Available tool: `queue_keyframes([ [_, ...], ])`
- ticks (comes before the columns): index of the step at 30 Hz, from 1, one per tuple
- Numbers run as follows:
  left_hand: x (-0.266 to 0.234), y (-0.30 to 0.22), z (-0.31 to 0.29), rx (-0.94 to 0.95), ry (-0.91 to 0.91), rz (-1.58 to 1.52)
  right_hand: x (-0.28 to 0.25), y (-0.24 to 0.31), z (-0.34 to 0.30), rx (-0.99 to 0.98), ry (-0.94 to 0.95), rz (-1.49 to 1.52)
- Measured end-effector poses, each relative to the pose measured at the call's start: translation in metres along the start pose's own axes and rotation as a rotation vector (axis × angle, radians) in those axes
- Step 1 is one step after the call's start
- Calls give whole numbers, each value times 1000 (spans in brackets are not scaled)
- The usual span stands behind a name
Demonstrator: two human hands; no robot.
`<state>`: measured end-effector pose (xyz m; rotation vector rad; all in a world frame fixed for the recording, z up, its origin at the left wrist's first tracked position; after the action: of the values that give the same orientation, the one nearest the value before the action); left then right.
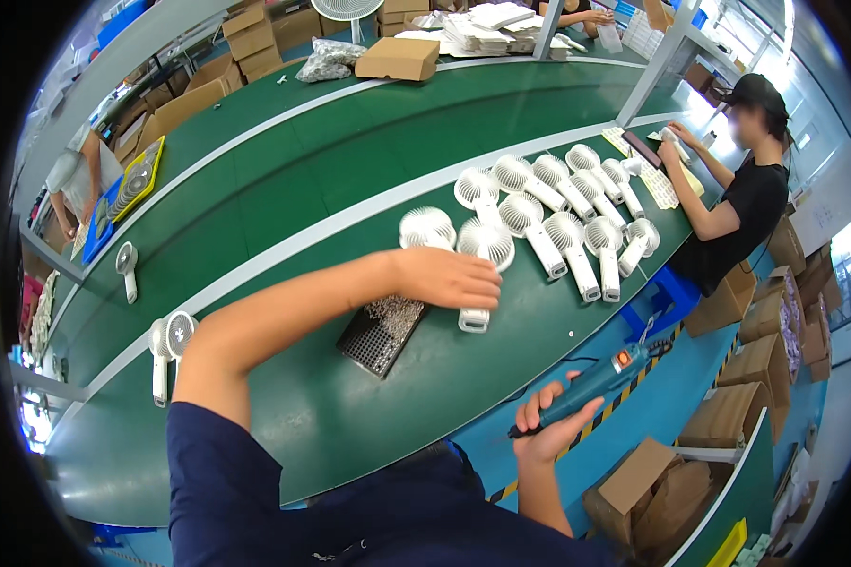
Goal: Assemble small electric hand fans using an electric screwdriver on a factory assembly line.
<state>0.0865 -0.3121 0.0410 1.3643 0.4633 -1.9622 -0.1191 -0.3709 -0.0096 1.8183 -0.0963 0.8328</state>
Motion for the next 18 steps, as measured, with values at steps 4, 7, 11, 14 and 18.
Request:
queue_keyframes([
  [4, 39, -2, 3, 38, -13, 12, -15, -15, 8, 68, -64, -123],
  [7, 60, 10, 28, 78, 29, 62, -27, -20, 18, 66, -84, -105],
  [11, 86, 33, 34, 111, -102, 97, -18, -10, 17, 43, -136, -315],
  [14, 82, 46, 31, -3, -20, 75, -11, -13, 27, 56, -19, -423],
  [18, 77, 45, -6, -412, -26, 31, 25, -24, 22, 59, 46, -373],
])
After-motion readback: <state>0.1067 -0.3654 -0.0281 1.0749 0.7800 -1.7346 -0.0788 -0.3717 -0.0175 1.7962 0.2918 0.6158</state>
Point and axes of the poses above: each hand's wrist, its own z-axis towards the middle knuckle, its own x-axis out of the palm, y = z × x, the point moved 8 cm from there along z, towards the middle knuckle, and after that the axes turned 5 degrees about -z, right-handed, at the moved point
